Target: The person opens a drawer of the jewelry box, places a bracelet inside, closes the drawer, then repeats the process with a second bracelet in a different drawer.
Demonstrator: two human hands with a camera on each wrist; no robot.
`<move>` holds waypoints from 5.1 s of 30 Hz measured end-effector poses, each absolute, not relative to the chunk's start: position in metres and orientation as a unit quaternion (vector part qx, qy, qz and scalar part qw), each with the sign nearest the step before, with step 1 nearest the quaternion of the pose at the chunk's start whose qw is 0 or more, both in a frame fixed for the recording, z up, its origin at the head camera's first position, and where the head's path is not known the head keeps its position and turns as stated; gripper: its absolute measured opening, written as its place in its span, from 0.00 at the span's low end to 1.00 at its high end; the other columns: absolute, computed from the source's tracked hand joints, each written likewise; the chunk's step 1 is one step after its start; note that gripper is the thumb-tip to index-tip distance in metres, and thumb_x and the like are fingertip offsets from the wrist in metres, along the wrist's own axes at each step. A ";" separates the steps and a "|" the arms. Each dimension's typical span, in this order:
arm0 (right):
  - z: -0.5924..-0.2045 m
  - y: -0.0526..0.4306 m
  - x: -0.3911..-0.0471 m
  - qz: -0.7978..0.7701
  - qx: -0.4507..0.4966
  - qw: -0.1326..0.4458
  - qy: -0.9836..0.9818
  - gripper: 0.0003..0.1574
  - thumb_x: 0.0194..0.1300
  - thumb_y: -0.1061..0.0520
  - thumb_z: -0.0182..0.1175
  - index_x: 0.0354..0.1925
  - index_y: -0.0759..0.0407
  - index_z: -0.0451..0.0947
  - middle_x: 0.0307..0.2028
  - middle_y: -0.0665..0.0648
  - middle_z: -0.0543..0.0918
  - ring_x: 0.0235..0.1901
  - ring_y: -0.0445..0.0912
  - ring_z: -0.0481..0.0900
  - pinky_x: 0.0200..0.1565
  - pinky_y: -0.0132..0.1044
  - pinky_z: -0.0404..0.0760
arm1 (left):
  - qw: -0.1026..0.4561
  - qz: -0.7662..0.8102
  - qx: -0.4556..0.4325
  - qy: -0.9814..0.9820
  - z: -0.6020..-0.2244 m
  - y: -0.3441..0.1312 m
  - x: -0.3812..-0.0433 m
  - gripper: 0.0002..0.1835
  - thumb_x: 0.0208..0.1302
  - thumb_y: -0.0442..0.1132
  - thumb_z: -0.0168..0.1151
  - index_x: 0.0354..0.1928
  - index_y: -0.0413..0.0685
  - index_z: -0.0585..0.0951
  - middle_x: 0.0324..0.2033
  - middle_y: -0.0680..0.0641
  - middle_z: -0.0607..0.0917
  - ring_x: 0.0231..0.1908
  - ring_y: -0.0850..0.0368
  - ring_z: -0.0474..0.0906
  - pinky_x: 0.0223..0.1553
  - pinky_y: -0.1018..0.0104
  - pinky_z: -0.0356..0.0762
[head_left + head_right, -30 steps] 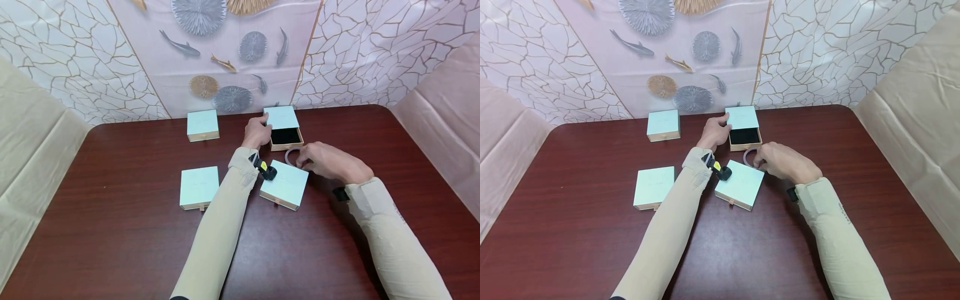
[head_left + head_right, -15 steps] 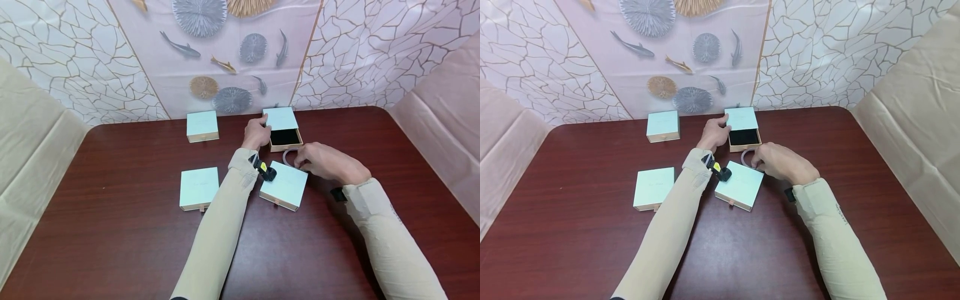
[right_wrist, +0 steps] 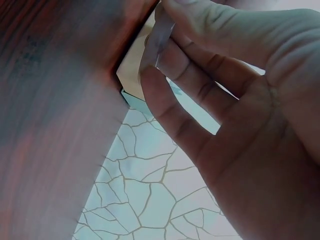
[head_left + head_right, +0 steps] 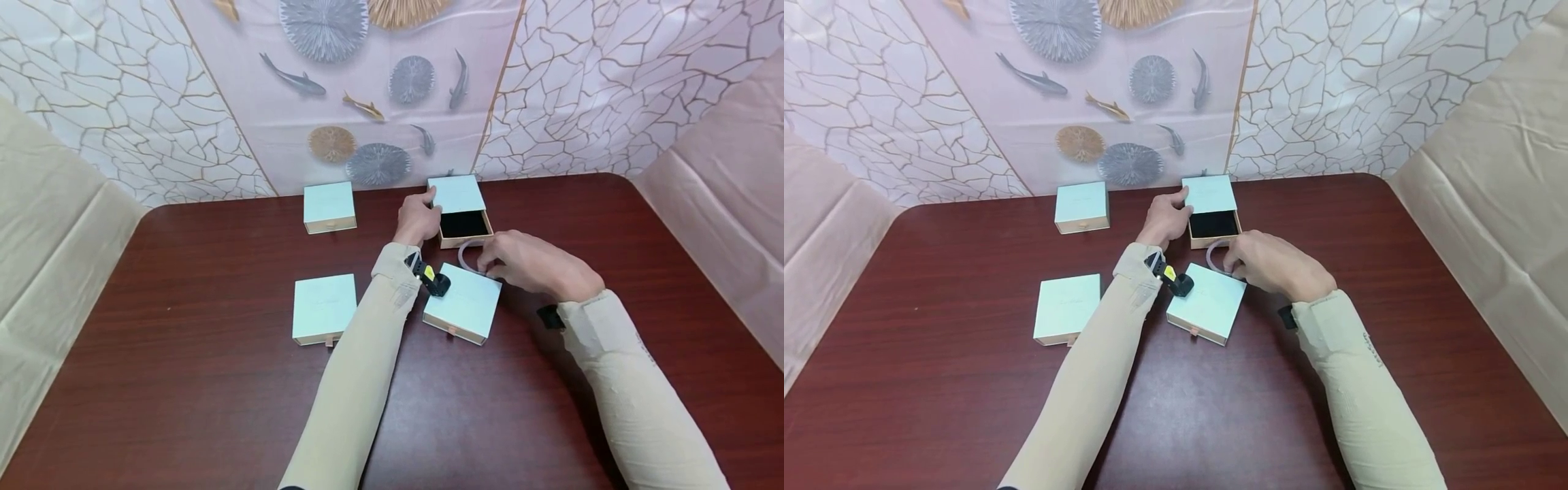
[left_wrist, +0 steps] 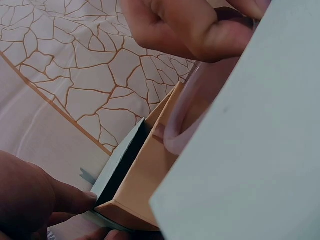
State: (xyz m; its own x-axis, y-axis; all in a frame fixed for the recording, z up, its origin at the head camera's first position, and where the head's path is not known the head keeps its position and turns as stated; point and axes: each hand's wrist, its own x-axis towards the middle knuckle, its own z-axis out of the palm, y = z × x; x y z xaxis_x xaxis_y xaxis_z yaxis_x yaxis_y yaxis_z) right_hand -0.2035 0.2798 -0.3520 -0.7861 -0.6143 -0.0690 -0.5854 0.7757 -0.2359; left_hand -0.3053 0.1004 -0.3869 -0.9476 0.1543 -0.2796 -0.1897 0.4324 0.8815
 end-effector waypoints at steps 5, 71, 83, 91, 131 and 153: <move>-0.349 0.278 -0.203 -0.096 -0.316 0.074 0.941 0.24 0.60 0.73 0.65 0.18 0.47 0.77 0.23 0.46 0.75 0.27 0.40 0.69 0.30 0.32 0.69 | 0.164 0.529 -0.013 0.833 -0.389 0.100 -0.309 0.28 0.80 0.43 0.51 0.77 0.72 0.63 0.79 0.52 0.62 0.16 0.56 0.53 0.23 0.64 0.61; -0.345 0.275 -0.225 -0.081 -0.327 -0.007 0.941 0.10 0.61 0.71 0.68 0.37 0.59 0.90 0.37 0.54 0.86 0.39 0.46 0.82 0.41 0.42 0.82 | 0.152 0.526 -0.011 0.837 -0.387 0.099 -0.307 0.28 0.80 0.42 0.52 0.77 0.70 0.64 0.79 0.53 0.62 0.51 0.47 0.74 0.26 0.66 0.66; -0.351 0.275 -0.229 -0.090 -0.326 -0.024 0.941 0.11 0.60 0.73 0.68 0.36 0.60 0.89 0.36 0.54 0.86 0.39 0.47 0.83 0.44 0.44 0.84 | 0.161 0.532 -0.012 0.831 -0.388 0.101 -0.306 0.28 0.80 0.43 0.52 0.77 0.71 0.63 0.79 0.52 0.62 0.27 0.53 0.67 0.24 0.66 0.63; -0.353 0.274 -0.232 -0.091 -0.326 -0.031 0.941 0.11 0.60 0.73 0.67 0.37 0.61 0.89 0.35 0.55 0.85 0.39 0.48 0.83 0.46 0.45 0.83 | 0.162 0.533 -0.013 0.830 -0.388 0.101 -0.307 0.28 0.80 0.43 0.51 0.77 0.72 0.63 0.78 0.52 0.63 0.18 0.55 0.55 0.22 0.66 0.61; -0.368 0.276 -0.242 -0.117 -0.305 -0.049 0.944 0.13 0.62 0.74 0.64 0.40 0.62 0.90 0.35 0.56 0.82 0.39 0.49 0.79 0.45 0.46 0.80 | 0.160 0.532 -0.020 0.831 -0.390 0.101 -0.307 0.27 0.80 0.43 0.51 0.76 0.71 0.64 0.78 0.53 0.64 0.12 0.58 0.50 0.19 0.67 0.61; -0.373 0.274 -0.245 -0.128 -0.288 -0.067 0.947 0.10 0.64 0.70 0.66 0.42 0.62 0.90 0.36 0.57 0.82 0.41 0.50 0.79 0.47 0.46 0.79 | 0.159 0.524 -0.017 0.837 -0.389 0.101 -0.307 0.28 0.80 0.43 0.51 0.77 0.72 0.63 0.78 0.52 0.63 0.21 0.55 0.60 0.25 0.67 0.65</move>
State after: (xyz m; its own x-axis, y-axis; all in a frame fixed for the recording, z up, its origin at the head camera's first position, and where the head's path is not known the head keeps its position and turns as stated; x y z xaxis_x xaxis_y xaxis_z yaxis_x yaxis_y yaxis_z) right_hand -0.2448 0.2744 -0.3729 -0.8250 -0.5285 0.2000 -0.5627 0.8010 -0.2046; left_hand -0.3073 0.1006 -0.3887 -0.9487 0.1377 -0.2847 -0.1959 0.4511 0.8707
